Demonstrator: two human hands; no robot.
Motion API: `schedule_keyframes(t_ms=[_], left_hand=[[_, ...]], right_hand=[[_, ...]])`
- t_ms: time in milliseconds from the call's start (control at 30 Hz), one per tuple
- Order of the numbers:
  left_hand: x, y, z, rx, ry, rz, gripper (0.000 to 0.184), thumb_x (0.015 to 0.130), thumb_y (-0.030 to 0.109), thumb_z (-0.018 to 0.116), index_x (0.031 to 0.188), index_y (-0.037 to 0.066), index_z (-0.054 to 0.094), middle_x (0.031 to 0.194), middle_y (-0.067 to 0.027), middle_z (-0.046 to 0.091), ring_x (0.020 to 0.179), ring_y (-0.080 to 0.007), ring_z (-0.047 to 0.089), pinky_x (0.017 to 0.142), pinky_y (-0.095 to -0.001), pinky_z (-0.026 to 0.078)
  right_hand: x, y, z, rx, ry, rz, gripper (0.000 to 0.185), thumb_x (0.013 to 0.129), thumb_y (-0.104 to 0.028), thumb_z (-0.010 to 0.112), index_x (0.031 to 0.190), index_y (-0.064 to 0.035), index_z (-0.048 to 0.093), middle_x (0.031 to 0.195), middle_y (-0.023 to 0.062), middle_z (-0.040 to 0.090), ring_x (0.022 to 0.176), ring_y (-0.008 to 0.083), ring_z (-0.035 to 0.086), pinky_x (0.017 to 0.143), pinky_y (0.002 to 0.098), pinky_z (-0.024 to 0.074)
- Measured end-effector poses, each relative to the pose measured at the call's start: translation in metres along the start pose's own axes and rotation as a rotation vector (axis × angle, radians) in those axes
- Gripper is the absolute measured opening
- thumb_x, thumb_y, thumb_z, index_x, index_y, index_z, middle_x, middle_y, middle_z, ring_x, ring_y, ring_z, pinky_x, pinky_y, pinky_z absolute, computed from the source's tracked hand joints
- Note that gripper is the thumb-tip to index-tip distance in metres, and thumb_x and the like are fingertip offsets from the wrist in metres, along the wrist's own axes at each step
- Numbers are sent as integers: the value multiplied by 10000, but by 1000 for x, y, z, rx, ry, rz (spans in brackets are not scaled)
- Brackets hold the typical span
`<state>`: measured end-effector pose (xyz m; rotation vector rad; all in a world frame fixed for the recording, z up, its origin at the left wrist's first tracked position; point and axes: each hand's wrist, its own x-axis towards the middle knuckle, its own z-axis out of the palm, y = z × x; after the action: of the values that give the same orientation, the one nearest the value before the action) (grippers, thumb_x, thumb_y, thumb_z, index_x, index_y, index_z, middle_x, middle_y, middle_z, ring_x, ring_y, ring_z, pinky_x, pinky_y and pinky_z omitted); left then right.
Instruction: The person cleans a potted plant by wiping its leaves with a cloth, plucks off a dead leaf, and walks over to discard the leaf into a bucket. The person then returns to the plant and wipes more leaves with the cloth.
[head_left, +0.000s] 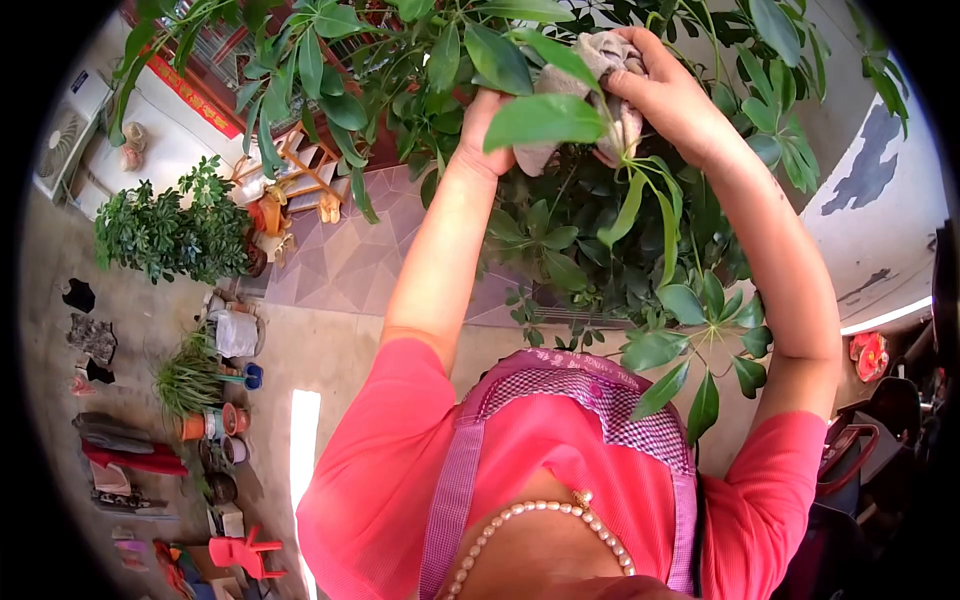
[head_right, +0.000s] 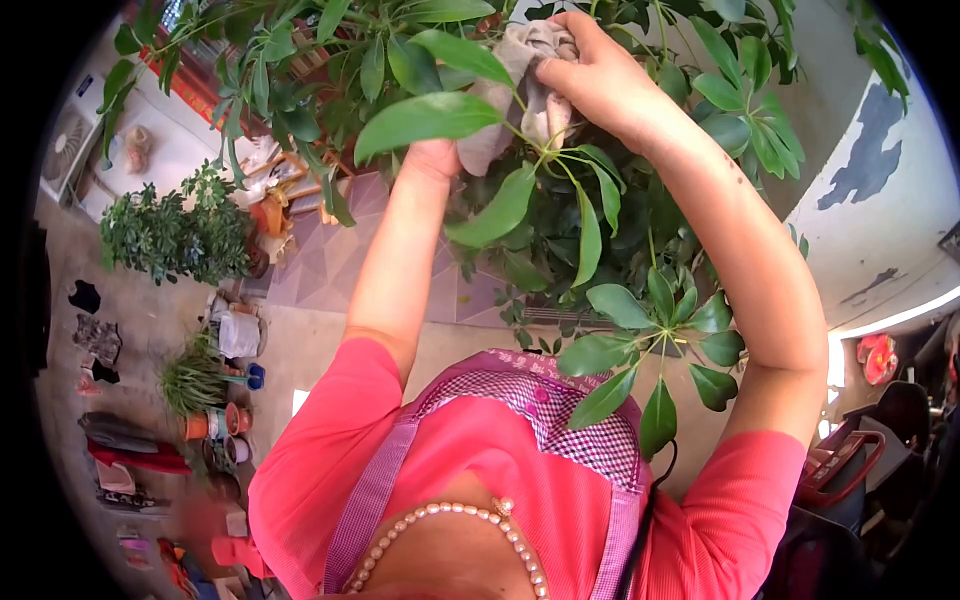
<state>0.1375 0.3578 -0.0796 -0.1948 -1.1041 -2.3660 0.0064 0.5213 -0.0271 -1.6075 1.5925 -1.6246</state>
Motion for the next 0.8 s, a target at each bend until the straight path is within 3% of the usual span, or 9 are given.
schedule_keyframes(t_ms=[67,100,233,400,533,567,633,700,800], left_hand=[[-1,-1,0,185,104,-50,349,910,282,503,1138,24,559,1044,-85,625,932,-198,605,874,-341,480],[-2,-2,-1,277,156,-74,336,905,276,514,1114,20,575,1017,-80,632,906,-183,610,860,-331,484],[4,-4,-9,744,-98,150,291,930,244,470,1109,35,564,1015,-60,618,894,-147,585,793,-302,470],[30,-18,-72,1395,-62,372,295,908,235,502,1111,26,542,1058,-87,596,916,-178,556,776,-317,463],[6,5,-26,1257,-136,67,231,866,180,526,1001,7,599,906,-100,643,820,-227,603,729,-361,475],[5,4,-24,1345,-44,115,189,851,133,507,931,6,622,847,-143,653,779,-297,624,702,-392,484],[13,1,-38,1449,-17,231,169,821,83,543,968,31,607,898,-73,645,811,-222,606,714,-345,475],[11,6,-39,1956,-159,578,268,746,81,587,1004,10,584,943,-147,637,853,-275,607,740,-344,469],[-3,16,1,2133,-100,134,353,708,99,595,1043,-8,560,1002,-225,591,938,-325,573,781,-351,460]], right_hand=[[3,3,11,-3,62,-10,475,828,-123,548,1259,-13,381,1095,122,567,977,174,555,880,295,437],[8,5,13,-271,103,-58,474,825,-119,556,1253,-14,381,1141,170,538,1033,224,548,894,321,434],[34,30,39,-752,197,-372,454,777,-59,519,1198,-21,356,1107,261,463,1029,431,493,884,438,419],[58,23,61,-703,337,-390,382,753,-71,535,1130,-25,494,1041,277,498,979,424,522,810,456,460],[64,0,62,-641,202,-229,363,724,-52,530,1085,-10,526,1050,285,512,926,435,546,824,458,457],[60,-6,61,-671,167,-246,351,725,-57,533,1073,-7,533,1041,277,522,923,435,550,820,458,460],[58,-7,60,-786,102,-269,290,726,-82,559,1006,-8,576,998,231,558,917,416,574,809,442,476],[56,-12,58,-921,11,-344,262,723,-97,580,973,-18,594,1012,213,563,918,400,587,814,431,481],[57,-6,55,-1099,-71,-397,325,697,-70,608,1018,-36,570,1068,197,556,953,375,575,818,427,484]])
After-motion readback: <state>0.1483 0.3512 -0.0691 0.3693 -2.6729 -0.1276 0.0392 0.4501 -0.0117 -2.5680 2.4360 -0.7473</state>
